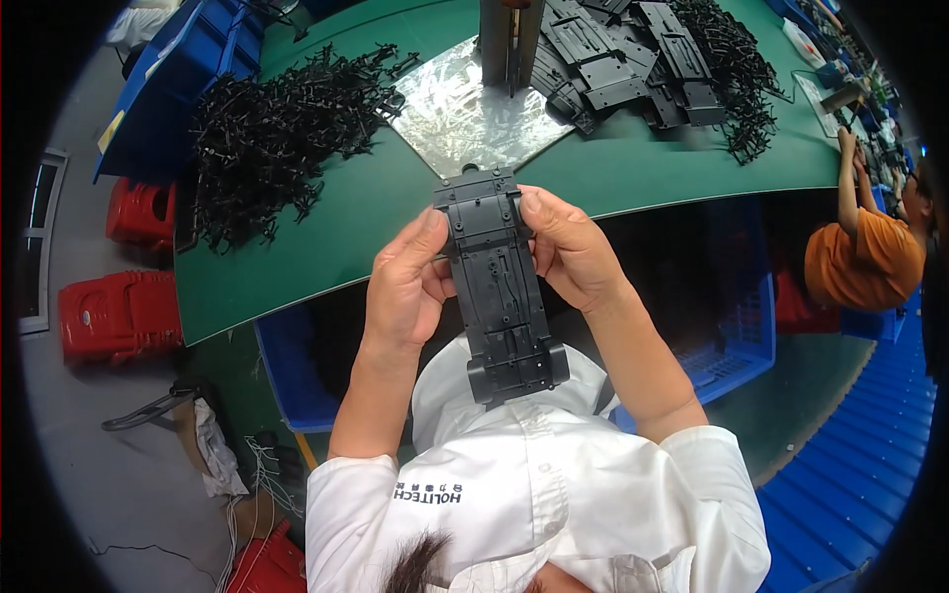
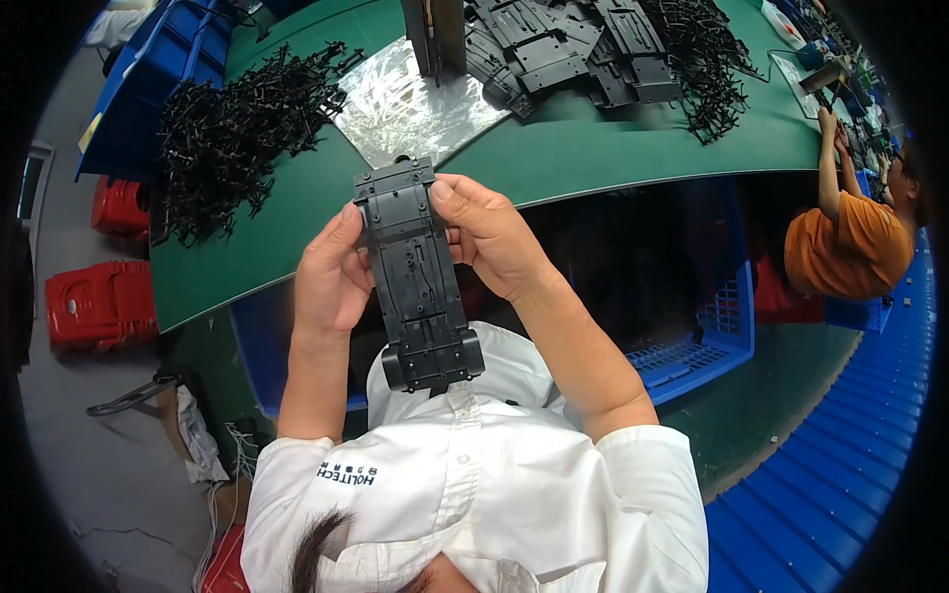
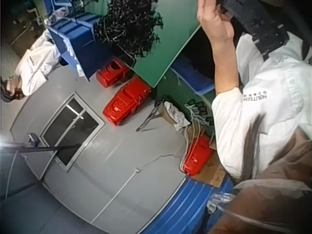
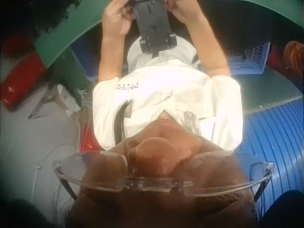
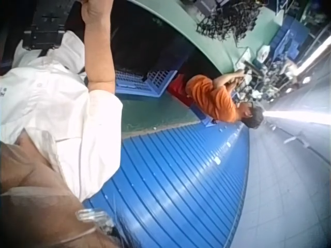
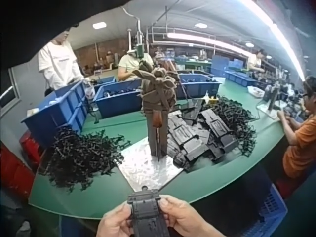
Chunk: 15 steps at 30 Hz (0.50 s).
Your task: Assembling plastic components onto a toy truck chassis using a factory joining machine.
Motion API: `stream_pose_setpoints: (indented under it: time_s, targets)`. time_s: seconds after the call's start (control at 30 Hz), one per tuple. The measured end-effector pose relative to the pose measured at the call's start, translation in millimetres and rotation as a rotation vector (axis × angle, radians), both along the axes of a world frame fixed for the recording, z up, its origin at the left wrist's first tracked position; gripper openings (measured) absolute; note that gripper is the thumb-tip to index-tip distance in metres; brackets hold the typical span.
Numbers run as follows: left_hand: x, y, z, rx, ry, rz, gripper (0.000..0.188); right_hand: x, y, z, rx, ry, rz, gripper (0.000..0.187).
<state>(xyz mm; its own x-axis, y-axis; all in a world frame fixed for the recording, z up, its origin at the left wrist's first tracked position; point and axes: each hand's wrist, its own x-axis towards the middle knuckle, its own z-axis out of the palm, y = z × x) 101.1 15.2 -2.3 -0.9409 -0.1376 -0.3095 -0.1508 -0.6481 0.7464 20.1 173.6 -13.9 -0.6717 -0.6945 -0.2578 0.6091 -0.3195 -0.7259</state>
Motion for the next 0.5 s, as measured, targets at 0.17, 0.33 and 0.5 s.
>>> stream_pose_setpoints:
  time_s: [0.17,0.33,0.5]
  targets:
    - [4.0,-2.6,0.5,0.020,0.014,-0.001,0.031,2.6,-1.7,2.6,-0.033,-0.042,0.014,0.039]
    - [4.9,-0.1,0.0,0.015,0.017,0.007,0.031,0.5,0.4,-2.8,-0.069,-0.017,0.052,0.042]
    - [5.7,-1.1,-5.8,0.024,0.025,-0.002,0.030,3.5,-0.4,-1.2,-0.036,0.056,0.036,0.044]
